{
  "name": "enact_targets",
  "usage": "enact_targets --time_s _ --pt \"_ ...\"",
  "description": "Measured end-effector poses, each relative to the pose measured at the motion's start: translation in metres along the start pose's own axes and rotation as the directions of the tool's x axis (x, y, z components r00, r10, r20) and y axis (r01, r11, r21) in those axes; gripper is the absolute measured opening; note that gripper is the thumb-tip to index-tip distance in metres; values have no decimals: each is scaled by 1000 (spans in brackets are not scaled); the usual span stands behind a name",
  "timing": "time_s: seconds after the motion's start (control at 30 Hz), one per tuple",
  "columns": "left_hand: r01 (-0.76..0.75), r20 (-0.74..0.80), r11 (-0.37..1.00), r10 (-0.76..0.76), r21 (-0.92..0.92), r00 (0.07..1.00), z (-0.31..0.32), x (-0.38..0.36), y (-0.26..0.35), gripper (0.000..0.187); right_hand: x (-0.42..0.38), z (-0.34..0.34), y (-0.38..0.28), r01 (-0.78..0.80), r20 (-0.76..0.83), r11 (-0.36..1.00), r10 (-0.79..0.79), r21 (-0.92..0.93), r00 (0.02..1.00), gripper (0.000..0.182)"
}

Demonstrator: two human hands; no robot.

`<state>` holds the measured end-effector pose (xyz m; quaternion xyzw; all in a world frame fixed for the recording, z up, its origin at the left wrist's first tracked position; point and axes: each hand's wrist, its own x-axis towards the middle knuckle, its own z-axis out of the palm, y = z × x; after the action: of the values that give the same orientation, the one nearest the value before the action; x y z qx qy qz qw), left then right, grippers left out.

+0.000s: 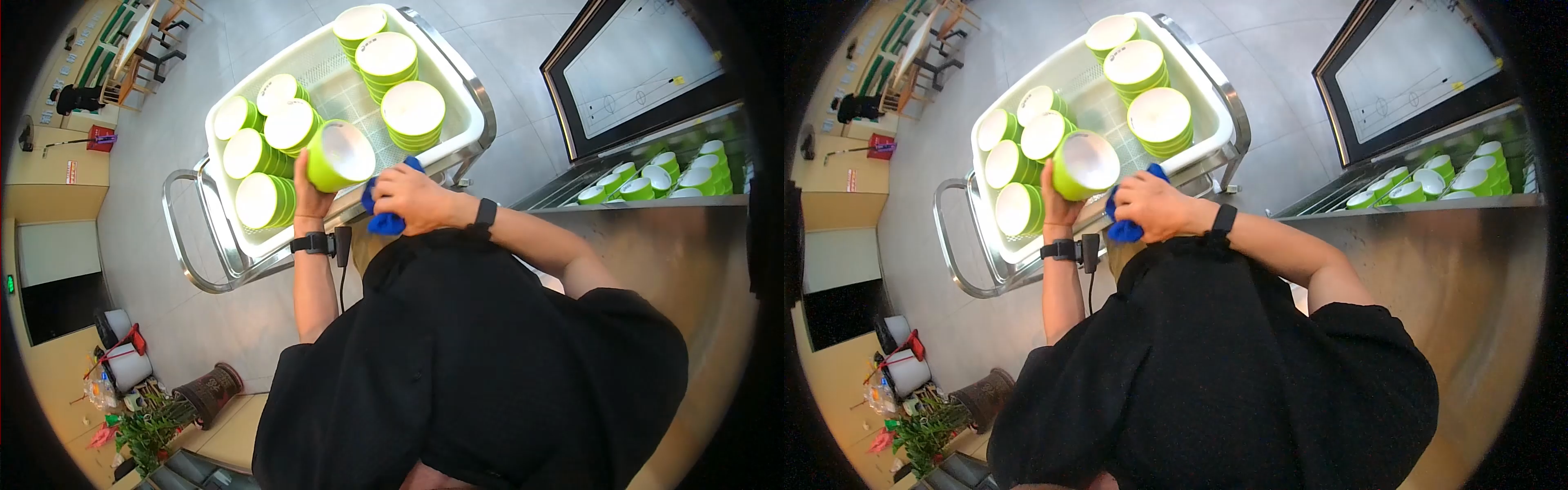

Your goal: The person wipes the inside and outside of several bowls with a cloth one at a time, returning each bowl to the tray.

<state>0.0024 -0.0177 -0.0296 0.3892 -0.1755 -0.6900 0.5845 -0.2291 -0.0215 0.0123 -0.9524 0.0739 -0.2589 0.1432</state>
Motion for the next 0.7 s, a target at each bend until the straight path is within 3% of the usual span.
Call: enact_targets --time_s 0.07,0.1,0.13,0.2,0.23,0.27,0.33,0.4,0.47,0.5,0.53,0.57,0.7 --pt "-21 37 997 24 -72 999 6 -10 5 62 -11 -2 4 -303 -87 931 326 206 941 28" --pt "-73 52 988 81 -137 995 6 -11 6 64 -15 -5 6 -366 -168 892 417 265 893 28" --pt "-120 58 972 135 -203 989 5 -13 5 65 -10 -11 6 -366 -165 891 417 269 894 28" --pt "-117 59 970 132 -211 989 -2 -11 2 65 6 -24 5 -380 -460 882 470 277 754 35" --pt "-90 70 987 99 -132 993 -4 -8 1 65 15 -32 3 -357 -486 897 441 260 755 39" --pt "-61 79 997 65 -49 995 -3 -7 2 65 23 -33 3 -358 -489 897 442 259 752 39" --pt "-61 124 996 53 57 991 -4 -5 -2 62 38 -33 6 -207 -480 952 294 227 827 39" --pt "-25 204 997 10 70 979 -16 -2 -3 66 45 -17 13 -210 -365 959 268 192 892 36" --pt "-62 282 989 23 131 959 3 -7 2 68 43 3 19 -321 -148 938 338 128 929 35" --pt "-104 359 978 32 184 933 12 -10 3 71 40 12 20 -315 -93 949 315 7 945 34" --pt "-76 312 978 11 195 950 14 -10 3 76 37 18 17 -298 -32 948 296 -113 955 33" --pt "-79 332 978 12 191 943 13 -8 3 76 37 27 12 -289 -135 943 268 -163 954 31" --pt "-81 359 981 12 177 933 13 -8 4 74 38 32 4 -342 -154 923 317 -176 936 26"
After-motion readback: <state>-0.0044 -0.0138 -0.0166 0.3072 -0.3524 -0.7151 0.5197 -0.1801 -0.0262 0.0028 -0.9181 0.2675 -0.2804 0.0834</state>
